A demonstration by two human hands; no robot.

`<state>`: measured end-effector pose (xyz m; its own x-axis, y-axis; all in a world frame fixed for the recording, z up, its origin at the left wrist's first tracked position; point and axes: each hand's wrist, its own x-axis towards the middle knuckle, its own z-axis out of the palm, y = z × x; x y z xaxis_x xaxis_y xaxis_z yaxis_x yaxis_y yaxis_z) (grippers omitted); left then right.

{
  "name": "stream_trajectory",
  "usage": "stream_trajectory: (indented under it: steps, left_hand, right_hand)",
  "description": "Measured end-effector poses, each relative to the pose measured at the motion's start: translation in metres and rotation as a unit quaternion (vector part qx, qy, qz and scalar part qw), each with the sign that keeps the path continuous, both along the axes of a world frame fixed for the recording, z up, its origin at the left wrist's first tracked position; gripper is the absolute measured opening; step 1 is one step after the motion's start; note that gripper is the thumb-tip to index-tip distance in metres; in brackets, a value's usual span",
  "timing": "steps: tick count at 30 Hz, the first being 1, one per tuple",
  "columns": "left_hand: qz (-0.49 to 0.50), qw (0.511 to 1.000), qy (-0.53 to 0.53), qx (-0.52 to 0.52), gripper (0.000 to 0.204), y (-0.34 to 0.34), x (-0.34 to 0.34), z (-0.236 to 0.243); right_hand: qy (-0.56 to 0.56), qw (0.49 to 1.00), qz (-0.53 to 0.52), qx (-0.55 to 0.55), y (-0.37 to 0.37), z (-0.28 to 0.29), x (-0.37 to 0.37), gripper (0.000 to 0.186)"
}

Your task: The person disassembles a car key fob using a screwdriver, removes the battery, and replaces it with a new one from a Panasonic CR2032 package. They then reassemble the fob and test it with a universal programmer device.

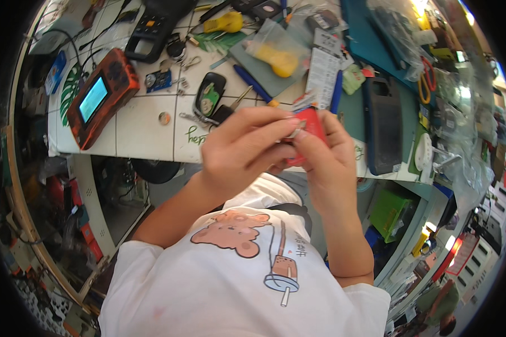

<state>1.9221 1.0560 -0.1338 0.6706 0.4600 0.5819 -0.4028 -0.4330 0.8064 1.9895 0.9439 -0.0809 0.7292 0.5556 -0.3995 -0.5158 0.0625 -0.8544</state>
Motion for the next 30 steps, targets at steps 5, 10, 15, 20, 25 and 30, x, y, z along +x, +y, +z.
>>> stream_trajectory:
  steps: [5, 10, 15, 20, 25, 30]
  left_hand:
    - [-0.001, 0.955, -0.006, -0.297, 0.02, 0.02, -0.018, 0.006]
    - [0.042, 0.876, -0.01, -0.48, 0.017, 0.049, -0.049, 0.001]
    - [0.071, 0.872, 0.059, -0.481, 0.016, 0.046, -0.069, -0.004]
    - [-0.012, 0.873, 0.128, -0.471, 0.018, 0.018, -0.066, -0.005]
    - [0.028, 0.975, 0.21, -0.074, 0.026, 0.037, -0.062, -0.003]
    - [-0.079, 0.863, 0.205, 0.455, 0.03, 0.112, -0.018, 0.019]
  right_hand:
    - [-0.297, 0.947, 0.084, -0.09, 0.014, 0.006, 0.023, 0.013]
    - [-0.731, 0.6, 0.046, -0.322, 0.035, 0.006, 0.107, 0.025]
    - [-0.753, 0.594, 0.113, -0.261, 0.048, 0.003, 0.069, 0.039]
    - [-0.344, 0.916, 0.192, -0.071, 0.04, -0.023, -0.018, 0.018]
    - [-0.315, 0.937, 0.124, -0.089, 0.03, -0.026, -0.023, 0.013]
    - [-0.251, 0.957, 0.076, -0.124, 0.019, -0.015, -0.003, 0.012]
